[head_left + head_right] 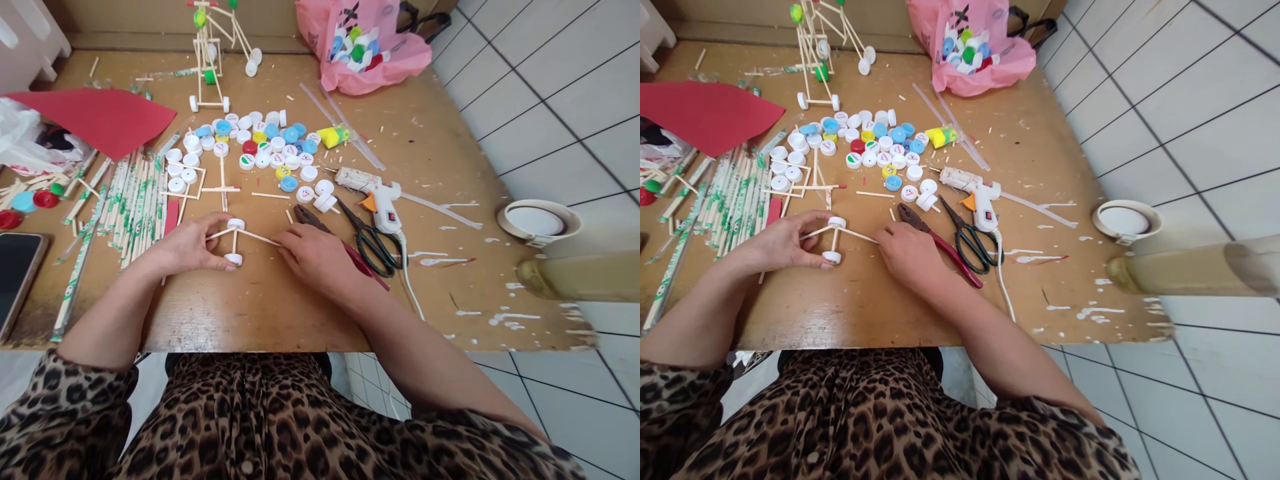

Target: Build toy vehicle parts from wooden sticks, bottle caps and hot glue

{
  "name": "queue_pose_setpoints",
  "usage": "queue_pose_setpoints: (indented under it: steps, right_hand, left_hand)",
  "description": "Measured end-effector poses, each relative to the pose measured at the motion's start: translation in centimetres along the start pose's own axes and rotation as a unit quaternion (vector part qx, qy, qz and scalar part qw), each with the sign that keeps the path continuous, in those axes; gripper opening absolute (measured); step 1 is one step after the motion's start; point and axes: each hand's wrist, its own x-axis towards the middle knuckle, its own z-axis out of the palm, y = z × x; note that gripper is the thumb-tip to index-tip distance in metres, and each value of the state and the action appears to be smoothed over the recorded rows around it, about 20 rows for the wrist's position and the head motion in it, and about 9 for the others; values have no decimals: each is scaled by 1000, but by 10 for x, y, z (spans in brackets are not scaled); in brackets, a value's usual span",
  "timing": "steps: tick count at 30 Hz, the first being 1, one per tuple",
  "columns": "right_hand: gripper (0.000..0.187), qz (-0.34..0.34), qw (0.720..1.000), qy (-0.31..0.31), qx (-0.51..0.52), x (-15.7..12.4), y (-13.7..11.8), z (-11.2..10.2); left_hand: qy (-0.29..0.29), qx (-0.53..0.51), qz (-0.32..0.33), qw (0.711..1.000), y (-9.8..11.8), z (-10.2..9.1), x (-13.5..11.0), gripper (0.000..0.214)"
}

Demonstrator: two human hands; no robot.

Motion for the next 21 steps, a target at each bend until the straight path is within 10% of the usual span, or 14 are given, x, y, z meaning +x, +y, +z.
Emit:
queue_pose_setpoints:
  steps: [21]
  right_hand:
    - [30, -28, 993, 96, 57, -1, 13, 12]
  left_hand:
    - [-1, 24, 14, 1000, 2, -1, 0, 76]
